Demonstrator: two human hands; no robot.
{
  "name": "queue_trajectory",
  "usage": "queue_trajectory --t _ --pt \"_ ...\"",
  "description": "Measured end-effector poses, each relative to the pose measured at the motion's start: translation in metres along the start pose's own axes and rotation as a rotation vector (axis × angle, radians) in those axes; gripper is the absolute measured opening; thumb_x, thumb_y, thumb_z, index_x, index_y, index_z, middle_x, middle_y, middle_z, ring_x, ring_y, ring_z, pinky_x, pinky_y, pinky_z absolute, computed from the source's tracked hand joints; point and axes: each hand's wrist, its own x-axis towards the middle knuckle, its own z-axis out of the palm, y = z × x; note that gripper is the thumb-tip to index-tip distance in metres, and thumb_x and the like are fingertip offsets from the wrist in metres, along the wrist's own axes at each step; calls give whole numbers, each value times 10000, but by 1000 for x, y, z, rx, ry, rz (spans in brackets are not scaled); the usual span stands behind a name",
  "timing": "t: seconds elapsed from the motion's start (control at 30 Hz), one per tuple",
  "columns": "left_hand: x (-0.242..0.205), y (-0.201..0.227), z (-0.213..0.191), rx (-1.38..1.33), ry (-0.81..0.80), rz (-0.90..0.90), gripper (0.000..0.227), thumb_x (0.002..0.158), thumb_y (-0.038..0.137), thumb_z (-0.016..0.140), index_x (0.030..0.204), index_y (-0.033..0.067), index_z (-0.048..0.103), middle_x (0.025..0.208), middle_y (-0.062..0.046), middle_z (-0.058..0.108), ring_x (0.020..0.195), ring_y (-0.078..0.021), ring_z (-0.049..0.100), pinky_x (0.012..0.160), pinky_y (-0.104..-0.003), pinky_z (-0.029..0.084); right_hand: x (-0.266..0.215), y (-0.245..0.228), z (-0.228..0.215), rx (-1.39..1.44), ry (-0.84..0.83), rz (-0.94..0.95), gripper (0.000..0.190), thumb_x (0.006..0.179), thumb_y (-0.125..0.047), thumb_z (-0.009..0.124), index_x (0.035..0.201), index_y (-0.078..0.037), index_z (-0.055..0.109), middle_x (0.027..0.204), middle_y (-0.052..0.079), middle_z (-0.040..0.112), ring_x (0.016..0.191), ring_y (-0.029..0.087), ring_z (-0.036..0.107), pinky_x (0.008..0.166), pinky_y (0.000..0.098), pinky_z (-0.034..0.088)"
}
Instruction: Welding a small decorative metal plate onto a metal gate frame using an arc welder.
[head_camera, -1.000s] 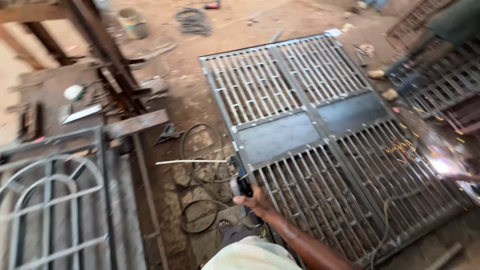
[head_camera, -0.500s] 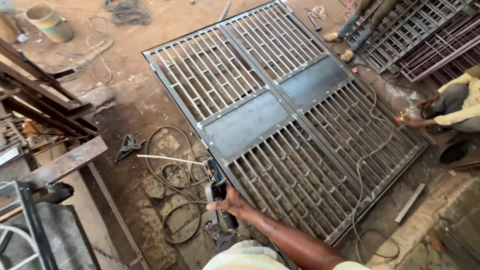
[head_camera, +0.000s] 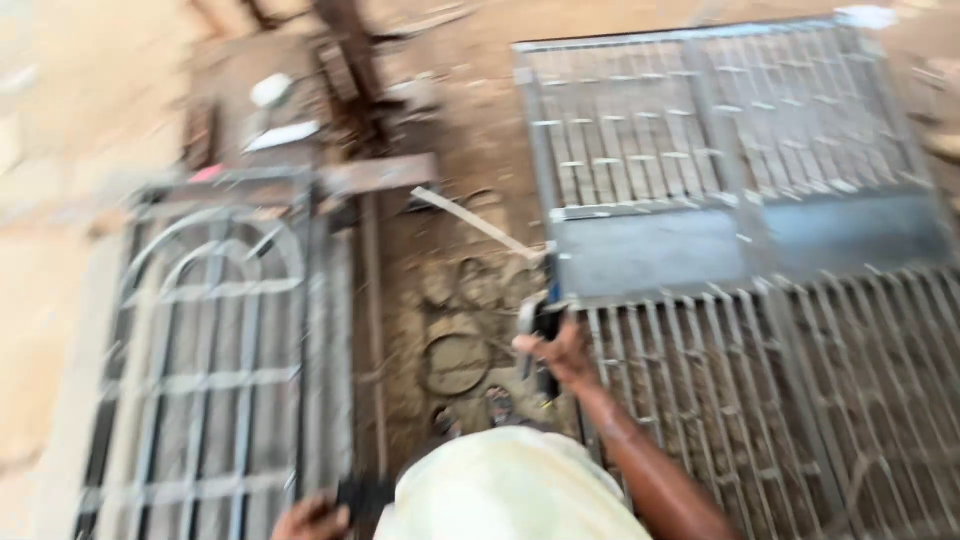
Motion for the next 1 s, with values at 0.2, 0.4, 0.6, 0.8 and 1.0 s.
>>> queue_trajectory --t 0.2,0.4,0.6,0.8,1.0 --pt "-115 175 30 -162 387 250 205 906 174 722 1014 1 732 760 -29 672 658 -134 596 616 -305 489 28 -55 51 -122 -111 -216 810 660 -616 815 1192 -33 632 986 108 695 881 261 687 791 397 573" --pt "-90 211 -12 -481 601 509 134 957 117 669 1045 16 665 842 -34 697 686 -125 657 601 -261 521 27 -135 105 -222 -204 -354 816 685 -633 848 1181 -19 642 975 99 732 860 197 738 773 347 633" --pt "-54 240 -54 -696 719 628 184 999 92 655 1143 -19 628 893 -67 718 707 -135 680 610 -251 529 20 -163 145 -320 -186 -510 769 677 -554 910 1163 -10 668 992 119 757 900 238 751 819 371 617" --pt "-52 303 -61 -672 728 683 333 953 27 643 1270 -57 584 1002 -109 724 784 -137 730 661 -247 583 24 -152 168 -438 -185 -515 791 662 -563 921 1156 0 667 996 144 758 903 262 757 825 391 630" --pt "-50 370 -33 -582 667 676 473 932 11 625 1388 2 503 1039 -140 747 820 -146 746 657 -235 619 29 -149 176 -428 -201 -493 843 670 -576 916 1203 15 642 1038 160 749 929 276 753 830 401 633"
